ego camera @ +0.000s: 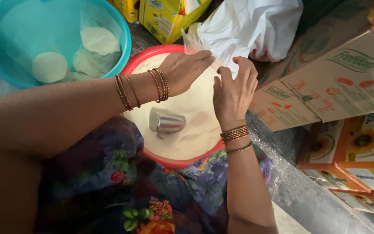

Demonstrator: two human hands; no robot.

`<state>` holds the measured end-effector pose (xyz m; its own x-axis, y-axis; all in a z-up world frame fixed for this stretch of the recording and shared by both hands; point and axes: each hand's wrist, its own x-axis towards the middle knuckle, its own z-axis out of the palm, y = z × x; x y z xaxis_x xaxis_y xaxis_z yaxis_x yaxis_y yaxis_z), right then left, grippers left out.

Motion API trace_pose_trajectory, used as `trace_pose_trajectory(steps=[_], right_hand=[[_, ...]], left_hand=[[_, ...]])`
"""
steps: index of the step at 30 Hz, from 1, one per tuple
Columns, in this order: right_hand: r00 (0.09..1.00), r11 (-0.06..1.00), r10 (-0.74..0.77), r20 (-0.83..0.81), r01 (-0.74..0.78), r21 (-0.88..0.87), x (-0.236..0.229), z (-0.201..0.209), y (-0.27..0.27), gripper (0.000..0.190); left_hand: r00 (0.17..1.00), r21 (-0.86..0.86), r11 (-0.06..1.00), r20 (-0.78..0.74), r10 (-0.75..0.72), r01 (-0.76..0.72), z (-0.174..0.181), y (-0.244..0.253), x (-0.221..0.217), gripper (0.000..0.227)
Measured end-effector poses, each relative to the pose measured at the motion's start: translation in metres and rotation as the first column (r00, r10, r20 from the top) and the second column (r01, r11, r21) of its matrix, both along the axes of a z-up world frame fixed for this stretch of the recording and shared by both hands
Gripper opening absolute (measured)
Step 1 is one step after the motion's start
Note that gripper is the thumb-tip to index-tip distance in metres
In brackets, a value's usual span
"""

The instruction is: The person scoops white powder from a red basin using a metal cup and pours it into small plastic bags. They then place the filled bags into a blue bucket. The person repeats this process multiple times.

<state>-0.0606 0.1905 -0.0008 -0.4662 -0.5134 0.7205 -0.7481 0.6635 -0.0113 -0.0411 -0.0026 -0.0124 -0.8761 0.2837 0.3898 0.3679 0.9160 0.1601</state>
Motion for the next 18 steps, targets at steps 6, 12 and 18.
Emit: trace_pose_trajectory(steps=[6, 12, 18], right_hand=[[0.992, 0.997, -0.063, 0.11, 0.058, 0.05, -0.009, -0.004, 0.009, 0.039], [0.989, 0.997, 0.036, 0.14, -0.027, -0.067, -0.007, -0.007, 0.016, 0.061], [0.982, 0.985, -0.085, 0.17, 0.108, -0.131, -0.01, -0.002, 0.026, 0.068]], left_hand=[[0.995, -0.073, 0.992, -0.008, -0.103, 0.102, -0.002, 0.0, -0.003, 0.058], [0.982, 0.102, 0.994, -0.183, 0.045, -0.026, -0.015, -0.003, 0.002, 0.05], [0.994, 0.153, 0.983, 0.014, 0.105, -0.106, -0.013, -0.002, -0.008, 0.042]])
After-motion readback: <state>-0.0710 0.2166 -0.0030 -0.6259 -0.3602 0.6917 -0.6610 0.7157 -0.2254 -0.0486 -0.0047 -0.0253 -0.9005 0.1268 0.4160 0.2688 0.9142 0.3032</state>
